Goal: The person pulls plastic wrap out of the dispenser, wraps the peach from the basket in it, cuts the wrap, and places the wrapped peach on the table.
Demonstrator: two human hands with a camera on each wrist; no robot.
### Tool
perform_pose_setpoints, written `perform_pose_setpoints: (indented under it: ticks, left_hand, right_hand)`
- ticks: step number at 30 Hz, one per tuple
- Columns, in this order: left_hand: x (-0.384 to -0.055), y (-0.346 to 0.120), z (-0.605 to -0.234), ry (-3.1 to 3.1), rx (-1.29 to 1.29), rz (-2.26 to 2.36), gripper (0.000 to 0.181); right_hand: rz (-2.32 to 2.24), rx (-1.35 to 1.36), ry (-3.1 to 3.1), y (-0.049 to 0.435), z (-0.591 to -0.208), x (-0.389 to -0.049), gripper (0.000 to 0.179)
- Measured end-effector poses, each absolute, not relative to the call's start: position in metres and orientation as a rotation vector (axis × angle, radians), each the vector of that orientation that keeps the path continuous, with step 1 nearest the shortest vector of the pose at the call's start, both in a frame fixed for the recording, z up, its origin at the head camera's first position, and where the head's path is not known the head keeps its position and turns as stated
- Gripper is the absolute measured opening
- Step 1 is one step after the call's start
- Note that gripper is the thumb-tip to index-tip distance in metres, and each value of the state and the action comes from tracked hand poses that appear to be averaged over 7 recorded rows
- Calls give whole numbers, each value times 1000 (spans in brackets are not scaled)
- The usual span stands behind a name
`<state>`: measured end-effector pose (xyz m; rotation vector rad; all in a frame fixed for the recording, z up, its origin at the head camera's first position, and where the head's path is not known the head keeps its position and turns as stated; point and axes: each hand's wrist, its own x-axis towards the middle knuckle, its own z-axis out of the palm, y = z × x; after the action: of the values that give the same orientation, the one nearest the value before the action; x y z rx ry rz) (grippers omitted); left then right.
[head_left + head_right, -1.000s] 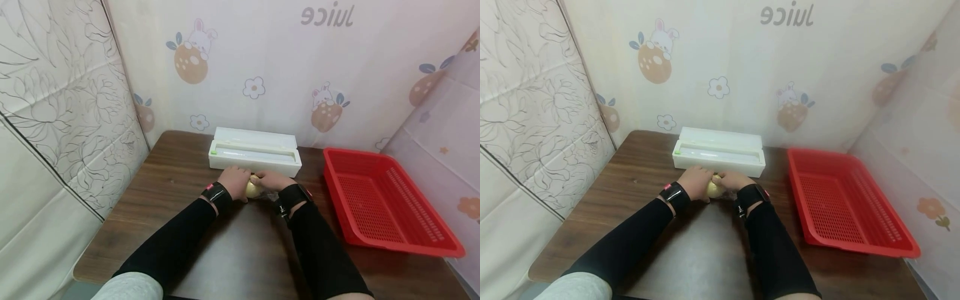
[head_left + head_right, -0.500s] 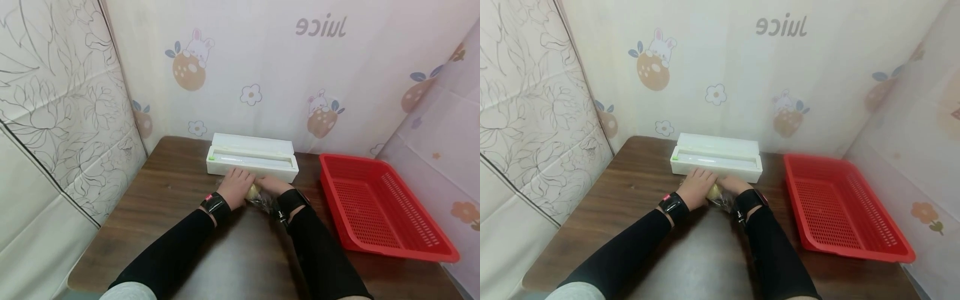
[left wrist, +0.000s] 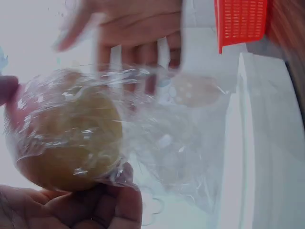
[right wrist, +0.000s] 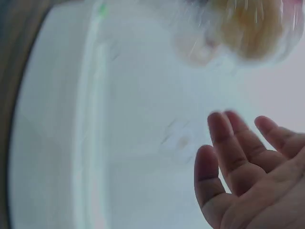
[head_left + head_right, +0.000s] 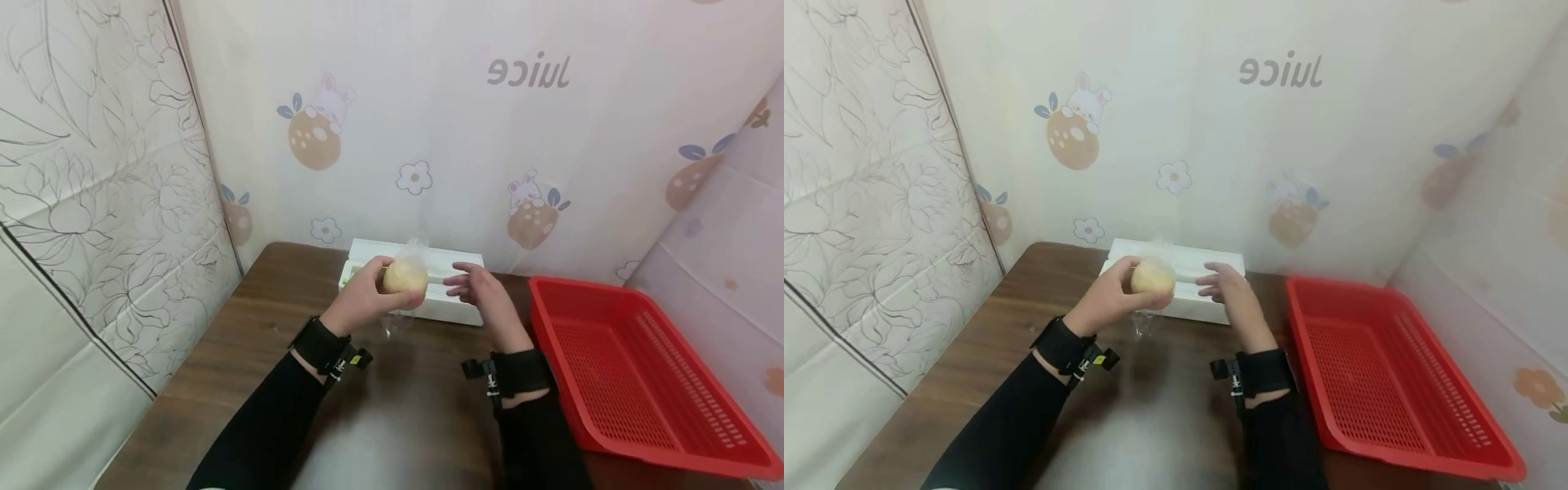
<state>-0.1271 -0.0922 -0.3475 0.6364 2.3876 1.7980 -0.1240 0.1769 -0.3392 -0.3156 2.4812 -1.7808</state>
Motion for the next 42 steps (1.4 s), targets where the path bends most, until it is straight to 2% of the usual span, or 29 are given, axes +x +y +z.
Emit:
perform_pose_setpoints:
  ticks: [2,4,6,9,14,20,29,42]
  left_hand:
    - [-120,-91,-340,2326,613,1891,65]
    - [-111,-88,-336,2367,623,1867,64]
    - [-103,-84,-335,2478,651,1786,63]
    - [-94,-80,-330,2658,703,1628,67]
    - [-86,-79,-317,2922,779,1424,68]
    - [-81,-76,-311,3070,853,1338,61]
    - [-75,-75,-307,2983,880,1396,62]
    - [-65,-74,-296,2956,1121,1389,71]
  right_hand:
    - [-1712,-470,2564,164,-333,-115,61]
    - [-1663,-576,2601,150,-329,-105,74]
    - [-1610,-621,2660,138,-325,-97,89]
    - [-1608,-647,2685,126,-319,-91,99]
    - [-1703,-646,2672,116,-310,-89,84]
    - [-1747,-558,2769,114,-302,-83,49]
    - [-1949,-551,2675,114,-296,-79,39]
    - [-2276,-682,2356,114,-282,-67,22]
